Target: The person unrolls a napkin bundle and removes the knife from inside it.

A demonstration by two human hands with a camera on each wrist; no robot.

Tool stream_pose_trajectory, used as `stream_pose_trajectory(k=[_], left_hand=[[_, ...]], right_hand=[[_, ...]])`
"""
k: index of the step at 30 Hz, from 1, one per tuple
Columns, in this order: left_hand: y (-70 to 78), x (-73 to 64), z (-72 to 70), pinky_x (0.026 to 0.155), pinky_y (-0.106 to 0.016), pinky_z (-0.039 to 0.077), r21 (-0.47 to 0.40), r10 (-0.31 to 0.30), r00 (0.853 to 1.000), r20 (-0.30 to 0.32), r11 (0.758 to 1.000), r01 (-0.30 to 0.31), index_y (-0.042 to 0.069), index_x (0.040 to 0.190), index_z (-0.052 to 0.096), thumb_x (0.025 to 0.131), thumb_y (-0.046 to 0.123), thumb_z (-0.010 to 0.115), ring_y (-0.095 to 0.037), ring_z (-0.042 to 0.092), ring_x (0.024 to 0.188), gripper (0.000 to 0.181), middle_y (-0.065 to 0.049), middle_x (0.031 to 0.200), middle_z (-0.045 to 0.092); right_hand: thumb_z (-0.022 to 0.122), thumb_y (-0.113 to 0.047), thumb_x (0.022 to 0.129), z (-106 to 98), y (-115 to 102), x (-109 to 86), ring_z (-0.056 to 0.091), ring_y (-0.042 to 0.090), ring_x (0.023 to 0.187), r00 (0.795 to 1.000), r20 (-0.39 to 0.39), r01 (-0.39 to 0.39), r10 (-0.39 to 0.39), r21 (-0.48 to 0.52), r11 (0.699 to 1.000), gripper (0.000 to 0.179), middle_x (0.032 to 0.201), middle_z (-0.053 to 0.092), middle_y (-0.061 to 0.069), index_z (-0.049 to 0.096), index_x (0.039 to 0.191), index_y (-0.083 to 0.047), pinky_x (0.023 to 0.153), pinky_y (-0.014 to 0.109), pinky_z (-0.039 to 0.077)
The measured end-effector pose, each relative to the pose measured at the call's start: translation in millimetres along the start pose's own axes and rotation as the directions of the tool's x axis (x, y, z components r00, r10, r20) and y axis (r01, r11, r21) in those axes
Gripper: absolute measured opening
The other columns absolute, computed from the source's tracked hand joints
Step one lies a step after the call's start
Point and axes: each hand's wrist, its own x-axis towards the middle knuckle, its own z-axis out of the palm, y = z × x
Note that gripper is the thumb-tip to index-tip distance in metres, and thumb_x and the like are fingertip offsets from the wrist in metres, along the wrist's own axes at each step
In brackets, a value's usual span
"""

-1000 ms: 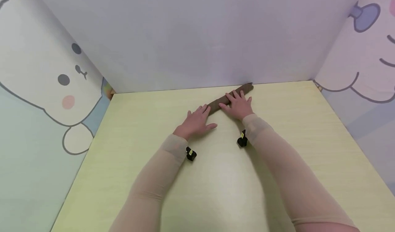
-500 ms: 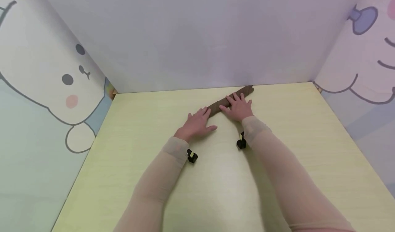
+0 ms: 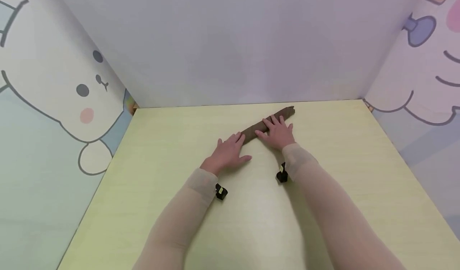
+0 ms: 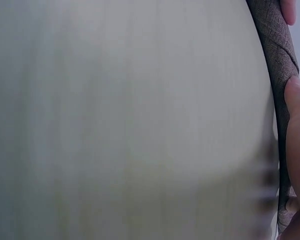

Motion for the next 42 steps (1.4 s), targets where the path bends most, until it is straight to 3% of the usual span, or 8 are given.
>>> stream_pose_trajectory(k=[8, 19, 26, 35, 42], left_hand=[[9.9, -16.5, 1.7, 0.105, -0.065, 0.022, -0.004, -0.009, 1.0, -0.011, 1.0, 0.009, 0.011, 0.155, 0.02, 0.09, 0.066, 0.047, -0.024, 0.02, 0.144, 0.09, -0.007, 0.159, 0.018], [20.1, -37.6, 4.7, 0.103, -0.066, 0.024, 0.067, -0.01, 1.0, -0.015, 0.998, 0.011, 0.01, 0.154, 0.021, 0.09, 0.067, 0.047, -0.023, 0.024, 0.143, 0.09, -0.008, 0.158, 0.021], [21.6, -39.6, 5.1, 0.102, -0.068, 0.024, 0.07, 0.011, 1.0, -0.023, 0.997, -0.01, 0.009, 0.155, 0.019, 0.09, 0.066, 0.046, -0.024, 0.023, 0.143, 0.091, -0.009, 0.158, 0.02], [13.2, -38.9, -9.1, 0.105, -0.067, 0.021, 0.029, 0.021, 0.999, 0.026, 0.999, -0.022, 0.012, 0.155, 0.02, 0.09, 0.064, 0.05, -0.023, 0.022, 0.144, 0.088, -0.007, 0.159, 0.018], [18.5, -40.7, -6.2, 0.105, -0.065, 0.023, 0.041, 0.036, 0.999, 0.036, 0.998, -0.037, 0.01, 0.155, 0.019, 0.089, 0.065, 0.05, -0.024, 0.022, 0.144, 0.091, -0.008, 0.159, 0.018]], right_hand=[[0.033, -0.076, 0.088, -2.6, -3.4, -15.3, 0.009, 0.048, 0.142, 1.0, 0.01, 0.014, -0.014, -0.002, 1.0, 0.083, 0.158, 0.019, 0.015, 0.031, 0.152, -0.022, 0.099, 0.077, 0.011], [0.037, -0.074, 0.088, 0.3, -7.8, -33.5, 0.01, 0.046, 0.142, 0.999, -0.003, 0.033, -0.033, 0.033, 0.999, 0.082, 0.158, 0.021, 0.014, 0.034, 0.151, -0.022, 0.099, 0.076, 0.013], [0.038, -0.074, 0.088, -4.9, -7.4, -33.6, 0.012, 0.047, 0.141, 0.999, 0.017, 0.035, -0.035, 0.007, 0.999, 0.081, 0.158, 0.021, 0.014, 0.033, 0.151, -0.023, 0.1, 0.076, 0.012], [0.037, -0.074, 0.089, -8.3, -10.2, -27.1, 0.014, 0.049, 0.14, 0.998, 0.009, 0.058, -0.058, 0.01, 0.998, 0.081, 0.157, 0.023, 0.015, 0.036, 0.151, -0.022, 0.098, 0.076, 0.017], [0.042, -0.071, 0.089, -8.5, -7.6, -33.6, 0.018, 0.05, 0.139, 0.998, -0.003, 0.061, -0.061, -0.001, 0.998, 0.078, 0.155, 0.026, 0.016, 0.039, 0.149, -0.02, 0.098, 0.076, 0.017]])
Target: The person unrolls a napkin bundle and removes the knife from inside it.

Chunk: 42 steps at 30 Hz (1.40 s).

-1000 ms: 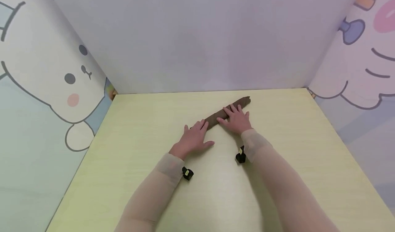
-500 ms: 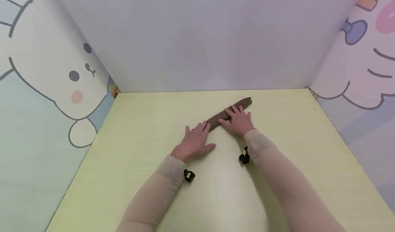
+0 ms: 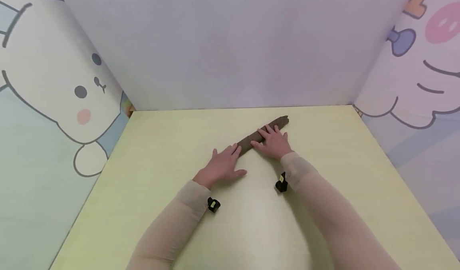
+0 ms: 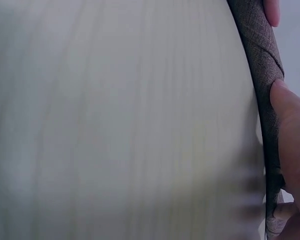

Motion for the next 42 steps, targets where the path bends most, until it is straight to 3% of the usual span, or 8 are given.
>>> stream_pose_trajectory(k=[8, 17, 25, 30, 37, 42], left_hand=[[-1.1, -2.7, 0.3, 0.105, -0.064, 0.024, 0.012, 0.004, 1.0, 0.015, 1.0, -0.004, 0.01, 0.155, 0.017, 0.089, 0.065, 0.05, -0.023, 0.022, 0.144, 0.091, -0.007, 0.159, 0.017], [-7.1, 1.8, -3.8, 0.107, -0.06, 0.025, -0.05, 0.035, 0.998, 0.053, 0.998, -0.032, 0.016, 0.155, 0.021, 0.089, 0.06, 0.056, -0.019, 0.025, 0.143, 0.087, -0.002, 0.159, 0.019], [-5.9, -8.0, -7.0, 0.109, -0.053, 0.027, -0.012, 0.08, 0.993, 0.09, 0.997, -0.079, 0.015, 0.155, 0.022, 0.09, 0.056, 0.057, -0.018, 0.028, 0.142, 0.084, -0.002, 0.158, 0.022], [-9.9, -16.1, -8.1, 0.11, -0.049, 0.028, 0.009, 0.131, 0.989, 0.074, 0.991, -0.132, 0.014, 0.154, 0.024, 0.09, 0.054, 0.059, -0.017, 0.033, 0.139, 0.083, -0.002, 0.157, 0.026], [-27.2, -22.3, -6.4, 0.109, -0.048, 0.03, -0.002, 0.218, 0.976, 0.009, 0.976, -0.218, 0.013, 0.151, 0.033, 0.089, 0.045, 0.067, -0.017, 0.038, 0.136, 0.078, -0.002, 0.154, 0.034], [-39.4, -22.3, -3.1, 0.105, -0.045, 0.035, 0.008, 0.256, 0.966, -0.037, 0.967, -0.256, 0.014, 0.149, 0.039, 0.09, 0.044, 0.066, -0.015, 0.041, 0.134, 0.072, -0.002, 0.149, 0.042]], right_hand=[[0.042, -0.071, 0.089, 0.1, -1.6, -2.6, 0.019, 0.051, 0.138, 1.0, 0.003, 0.011, -0.011, -0.002, 1.0, 0.078, 0.154, 0.028, 0.018, 0.04, 0.148, -0.019, 0.098, 0.076, 0.018], [0.043, -0.071, 0.088, -2.6, 3.1, -1.2, 0.018, 0.05, 0.139, 0.999, 0.026, 0.023, -0.023, -0.004, 1.0, 0.079, 0.154, 0.028, 0.018, 0.041, 0.148, -0.021, 0.098, 0.076, 0.016], [0.045, -0.073, 0.086, -2.3, 3.6, -8.2, 0.016, 0.048, 0.14, 0.997, 0.043, 0.066, -0.067, 0.014, 0.998, 0.079, 0.155, 0.029, 0.015, 0.042, 0.147, -0.023, 0.099, 0.075, 0.016], [0.046, -0.072, 0.087, -3.2, 1.2, -12.5, 0.014, 0.045, 0.142, 0.996, 0.044, 0.081, -0.082, 0.031, 0.996, 0.078, 0.156, 0.026, 0.012, 0.041, 0.148, -0.024, 0.1, 0.075, 0.014], [0.042, -0.073, 0.088, -2.6, 1.3, -13.7, 0.011, 0.044, 0.143, 0.995, 0.045, 0.086, -0.087, 0.036, 0.996, 0.08, 0.157, 0.024, 0.012, 0.037, 0.15, -0.023, 0.101, 0.075, 0.01], [0.041, -0.072, 0.088, -3.5, 0.0, -15.7, 0.013, 0.042, 0.143, 0.999, -0.021, 0.044, -0.043, 0.083, 0.996, 0.084, 0.155, 0.026, 0.016, 0.035, 0.15, -0.017, 0.102, 0.074, 0.01]])
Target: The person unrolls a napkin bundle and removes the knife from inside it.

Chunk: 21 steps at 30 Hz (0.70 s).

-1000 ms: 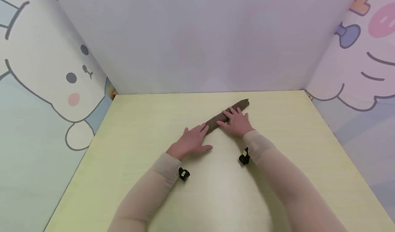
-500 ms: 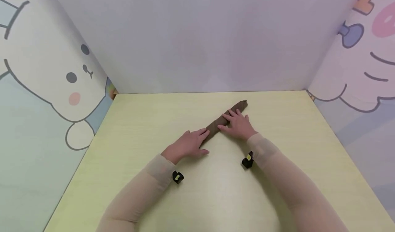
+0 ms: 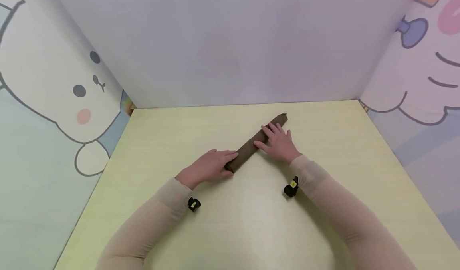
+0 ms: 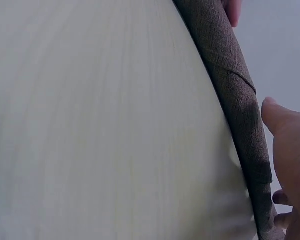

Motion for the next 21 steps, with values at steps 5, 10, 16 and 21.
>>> stream_pose_trajectory(k=[5, 10, 16, 21], left_hand=[[-5.8, -1.2, 2.1, 0.103, -0.047, 0.037, 0.001, 0.045, 0.998, -0.046, 0.999, -0.045, 0.012, 0.145, 0.045, 0.089, 0.044, 0.067, -0.018, 0.046, 0.13, 0.068, -0.003, 0.142, 0.051], [-7.9, -2.5, 4.0, 0.103, -0.048, 0.037, 0.009, 0.078, 0.993, -0.09, 0.997, -0.077, 0.012, 0.143, 0.048, 0.088, 0.045, 0.068, -0.019, 0.048, 0.129, 0.068, -0.002, 0.14, 0.053], [-8.4, -2.2, 6.9, 0.102, -0.049, 0.038, 0.035, 0.102, 0.988, -0.118, 0.995, -0.098, 0.012, 0.143, 0.049, 0.088, 0.046, 0.067, -0.021, 0.049, 0.128, 0.067, -0.001, 0.14, 0.053], [-6.0, -0.7, 8.9, 0.102, -0.051, 0.038, 0.036, 0.118, 0.986, -0.121, 0.993, -0.114, 0.012, 0.143, 0.048, 0.088, 0.047, 0.066, -0.022, 0.049, 0.128, 0.067, -0.002, 0.14, 0.052]], right_hand=[[0.041, -0.073, 0.088, 0.3, -3.6, -2.5, 0.017, 0.04, 0.143, 0.998, -0.042, -0.051, 0.052, 0.033, 0.998, 0.087, 0.154, 0.027, 0.017, 0.036, 0.149, -0.012, 0.101, 0.073, 0.013], [0.042, -0.072, 0.088, 3.0, -7.1, -4.0, 0.015, 0.038, 0.144, 0.996, -0.026, -0.081, 0.082, 0.052, 0.995, 0.087, 0.155, 0.025, 0.018, 0.034, 0.15, -0.011, 0.102, 0.072, 0.014], [0.042, -0.071, 0.089, 5.7, -7.8, -2.8, 0.013, 0.039, 0.144, 0.996, -0.017, -0.086, 0.087, 0.059, 0.995, 0.087, 0.156, 0.022, 0.02, 0.031, 0.151, -0.011, 0.103, 0.072, 0.013], [0.039, -0.073, 0.089, 8.0, -5.1, -0.7, 0.009, 0.037, 0.145, 0.997, 0.007, -0.078, 0.078, 0.054, 0.996, 0.088, 0.157, 0.019, 0.019, 0.029, 0.152, -0.013, 0.102, 0.073, 0.012]])
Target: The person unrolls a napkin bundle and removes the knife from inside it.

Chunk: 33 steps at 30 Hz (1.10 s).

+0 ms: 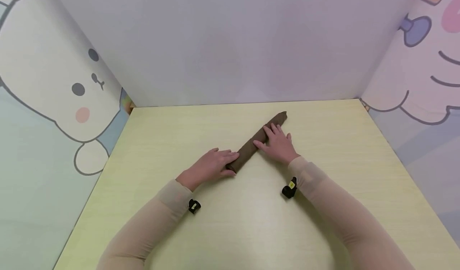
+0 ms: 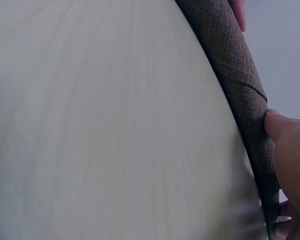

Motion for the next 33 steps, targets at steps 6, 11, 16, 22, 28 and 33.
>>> stream_pose_trajectory(k=[6, 11, 16, 22, 28, 33], left_hand=[[6.4, 0.8, 1.0, 0.103, -0.051, 0.037, -0.005, 0.008, 1.0, 0.006, 1.0, -0.008, 0.013, 0.143, 0.048, 0.089, 0.048, 0.063, -0.021, 0.049, 0.129, 0.066, -0.001, 0.14, 0.052], [10.3, 1.8, 5.9, 0.102, -0.05, 0.038, -0.009, 0.004, 1.0, -0.012, 1.0, -0.004, 0.014, 0.141, 0.051, 0.089, 0.049, 0.062, -0.02, 0.049, 0.128, 0.064, 0.0, 0.138, 0.055], [16.8, 3.3, 8.5, 0.1, -0.05, 0.04, -0.018, -0.005, 0.999, -0.037, 1.0, 0.005, 0.013, 0.139, 0.053, 0.089, 0.049, 0.063, -0.021, 0.051, 0.126, 0.063, 0.0, 0.136, 0.056], [25.2, 5.3, 12.0, 0.098, -0.048, 0.042, -0.019, -0.038, 0.997, -0.074, 0.999, 0.037, 0.012, 0.137, 0.056, 0.088, 0.049, 0.064, -0.021, 0.053, 0.124, 0.062, -0.002, 0.134, 0.058], [34.4, 7.9, 13.8, 0.097, -0.048, 0.043, -0.016, -0.084, 0.994, -0.07, 0.996, 0.083, 0.011, 0.136, 0.057, 0.089, 0.05, 0.063, -0.022, 0.054, 0.123, 0.061, -0.005, 0.132, 0.059], [42.3, 9.6, 11.6, 0.098, -0.047, 0.043, -0.023, -0.113, 0.99, -0.079, 0.993, 0.112, 0.01, 0.134, 0.059, 0.089, 0.049, 0.064, -0.022, 0.055, 0.122, 0.06, -0.006, 0.13, 0.061]], right_hand=[[0.042, -0.07, 0.09, -1.5, 4.7, 4.3, 0.007, 0.035, 0.146, 0.999, 0.036, 0.031, -0.032, 0.019, 0.999, 0.084, 0.158, 0.016, 0.016, 0.029, 0.153, -0.015, 0.103, 0.072, 0.01], [0.044, -0.068, 0.09, -4.4, 6.8, 7.4, 0.007, 0.034, 0.146, 0.996, 0.06, 0.071, -0.072, 0.028, 0.997, 0.083, 0.158, 0.016, 0.016, 0.029, 0.152, -0.015, 0.105, 0.07, 0.01], [0.044, -0.07, 0.089, -6.4, 9.8, 11.9, 0.008, 0.034, 0.146, 0.989, 0.087, 0.118, -0.12, 0.024, 0.993, 0.085, 0.159, 0.017, 0.015, 0.03, 0.152, -0.016, 0.106, 0.069, 0.01], [0.044, -0.069, 0.09, -8.5, 12.5, 18.6, 0.007, 0.029, 0.147, 0.98, 0.128, 0.154, -0.155, 0.022, 0.988, 0.084, 0.16, 0.013, 0.012, 0.026, 0.154, -0.018, 0.107, 0.068, 0.007], [0.042, -0.071, 0.089, -10.6, 13.7, 25.4, 0.006, 0.029, 0.147, 0.965, 0.191, 0.185, -0.179, -0.014, 0.983, 0.085, 0.16, 0.011, 0.011, 0.023, 0.155, -0.02, 0.107, 0.068, 0.007], [0.044, -0.07, 0.089, -14.5, 14.0, 29.3, 0.006, 0.028, 0.147, 0.957, 0.217, 0.199, -0.193, -0.005, 0.98, 0.085, 0.16, 0.011, 0.01, 0.024, 0.155, -0.021, 0.108, 0.067, 0.007]])
